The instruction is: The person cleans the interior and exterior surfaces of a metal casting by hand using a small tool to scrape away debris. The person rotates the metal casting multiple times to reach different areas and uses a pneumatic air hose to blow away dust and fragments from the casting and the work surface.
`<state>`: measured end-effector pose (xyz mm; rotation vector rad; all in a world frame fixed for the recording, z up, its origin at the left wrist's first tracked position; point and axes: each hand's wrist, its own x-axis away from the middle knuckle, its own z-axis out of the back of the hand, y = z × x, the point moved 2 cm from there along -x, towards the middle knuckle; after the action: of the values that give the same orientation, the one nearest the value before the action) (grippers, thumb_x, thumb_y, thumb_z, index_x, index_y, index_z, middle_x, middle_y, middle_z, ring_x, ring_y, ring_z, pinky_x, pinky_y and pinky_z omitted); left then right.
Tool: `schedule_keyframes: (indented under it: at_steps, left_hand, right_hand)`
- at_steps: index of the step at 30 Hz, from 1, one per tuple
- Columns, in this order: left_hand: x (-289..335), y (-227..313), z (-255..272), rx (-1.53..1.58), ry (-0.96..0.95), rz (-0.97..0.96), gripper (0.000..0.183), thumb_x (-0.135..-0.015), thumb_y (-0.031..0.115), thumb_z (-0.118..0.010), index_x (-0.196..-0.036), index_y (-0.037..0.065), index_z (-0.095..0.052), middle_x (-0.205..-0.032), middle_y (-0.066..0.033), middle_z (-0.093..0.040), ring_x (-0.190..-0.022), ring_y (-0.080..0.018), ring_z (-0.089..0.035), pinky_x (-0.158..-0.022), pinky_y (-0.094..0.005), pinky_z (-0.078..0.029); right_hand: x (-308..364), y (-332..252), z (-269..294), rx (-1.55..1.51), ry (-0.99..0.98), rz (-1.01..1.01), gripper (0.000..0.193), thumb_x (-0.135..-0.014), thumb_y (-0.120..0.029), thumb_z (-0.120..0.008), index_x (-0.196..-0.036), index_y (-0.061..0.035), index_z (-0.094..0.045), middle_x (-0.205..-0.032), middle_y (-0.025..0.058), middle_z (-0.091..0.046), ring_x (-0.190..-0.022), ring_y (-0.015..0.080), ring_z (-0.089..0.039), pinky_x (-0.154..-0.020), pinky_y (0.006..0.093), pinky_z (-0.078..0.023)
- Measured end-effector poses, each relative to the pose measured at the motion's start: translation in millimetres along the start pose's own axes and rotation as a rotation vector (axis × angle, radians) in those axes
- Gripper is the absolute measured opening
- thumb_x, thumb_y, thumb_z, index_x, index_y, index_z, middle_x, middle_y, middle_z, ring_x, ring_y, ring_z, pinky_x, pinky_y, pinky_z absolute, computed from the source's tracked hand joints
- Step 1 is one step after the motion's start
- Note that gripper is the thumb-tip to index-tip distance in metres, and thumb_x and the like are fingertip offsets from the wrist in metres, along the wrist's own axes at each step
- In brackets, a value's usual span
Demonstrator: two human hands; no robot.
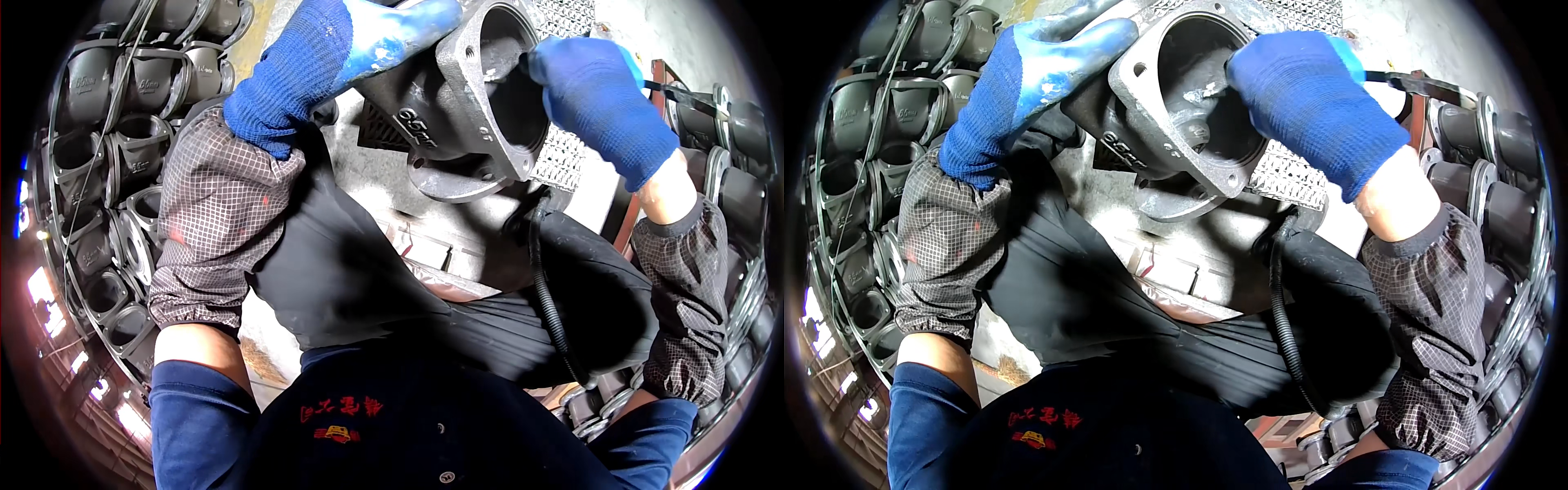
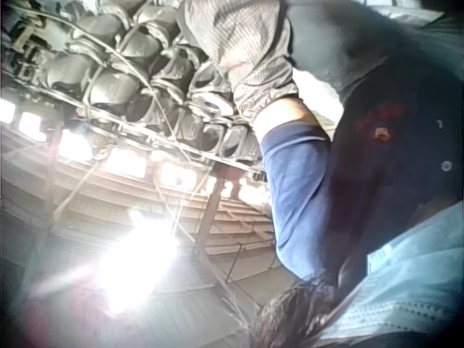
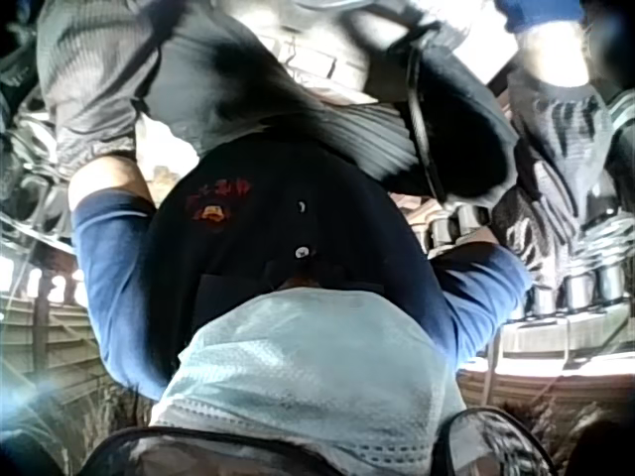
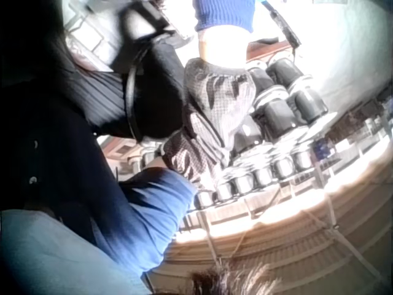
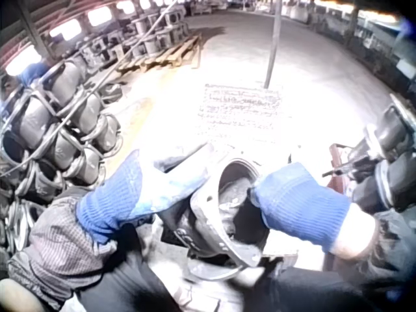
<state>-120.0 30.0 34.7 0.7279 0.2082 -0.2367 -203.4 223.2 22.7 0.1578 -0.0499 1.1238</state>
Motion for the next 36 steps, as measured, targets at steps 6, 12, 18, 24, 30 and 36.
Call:
schedule_keyframes:
  at_steps: [6,12,18,24,30,36]
  left_hand:
    - [-2,18,3,0.061,-0.017,0.135,0.038,-0.086,0.023,-0.059,-0.118,0.003,-0.056,-0.11,-0.0154,-0.062,-0.099,-0.0193,-0.059,-0.086,-0.0284,-0.046]
    - [-5,5,0,-0.043,0.003,-0.054,0.037,-0.086,0.022,-0.059,-0.118,0.003,-0.057,-0.11,-0.015,-0.062,-0.099,-0.0199,-0.059,-0.086,-0.0286,-0.046]
    - [-3,20,4,0.015,-0.016,0.093,0.036,-0.086,0.019,-0.059,-0.118,0.002,-0.057,-0.109,-0.0151,-0.062,-0.1,-0.0209,-0.059,-0.087,-0.0295,-0.045]
    - [-1,17,4,0.044,-0.02,0.108,0.036,-0.086,0.019,-0.059,-0.118,0.002,-0.057,-0.11,-0.0148,-0.061,-0.101,-0.0211,-0.059,-0.088,-0.0296,-0.045]
    - [-7,11,0,-0.102,0.023,-0.149,0.034,-0.086,0.019,-0.059,-0.115,0.002,-0.058,-0.108,-0.0141,-0.062,-0.099,-0.0199,-0.059,-0.086,-0.0296,-0.046]
    - [-4,23,5,0.094,0.002,0.074,0.032,-0.086,0.018,-0.059,-0.114,0.003,-0.058,-0.107,-0.0137,-0.062,-0.098,-0.02,-0.059,-0.085,-0.0292,-0.047]
  right_hand:
    - [13,6,-8,0.023,0.13,-0.011,0.019,-0.074,-0.001,-0.056,-0.087,-0.0094,-0.067,-0.076,0.0084,-0.061,-0.069,0.0242,-0.063,-0.06,0.0349,-0.052]
    - [23,0,-16,0.061,0.22,0.022,0.012,-0.072,-0.003,-0.059,-0.081,-0.009,-0.066,-0.077,0.0103,-0.061,-0.07,0.0224,-0.064,-0.055,0.0335,-0.052]
    - [19,-8,-19,0.144,0.14,-0.096,0.013,-0.079,-0.018,-0.06,-0.077,-0.0075,-0.067,-0.067,0.0098,-0.063,-0.059,0.022,-0.063,-0.05,0.0331,-0.051]
    - [18,-8,-20,0.121,-0.067,-0.176,0.008,-0.078,-0.013,-0.061,-0.084,-0.0086,-0.065,-0.072,0.0096,-0.06,-0.068,0.0231,-0.064,-0.055,0.035,-0.051]
    - [20,-2,-6,0.091,0.026,0.011,0.009,-0.076,-0.008,-0.06,-0.083,-0.0092,-0.065,-0.077,0.0091,-0.062,-0.069,0.0224,-0.064,-0.055,0.0329,-0.052]
    - [3,0,-5,0.074,-0.111,-0.079,0.014,-0.075,-0.005,-0.058,-0.087,-0.0097,-0.065,-0.071,0.0099,-0.064,-0.064,0.0239,-0.065,-0.059,0.0347,-0.053]
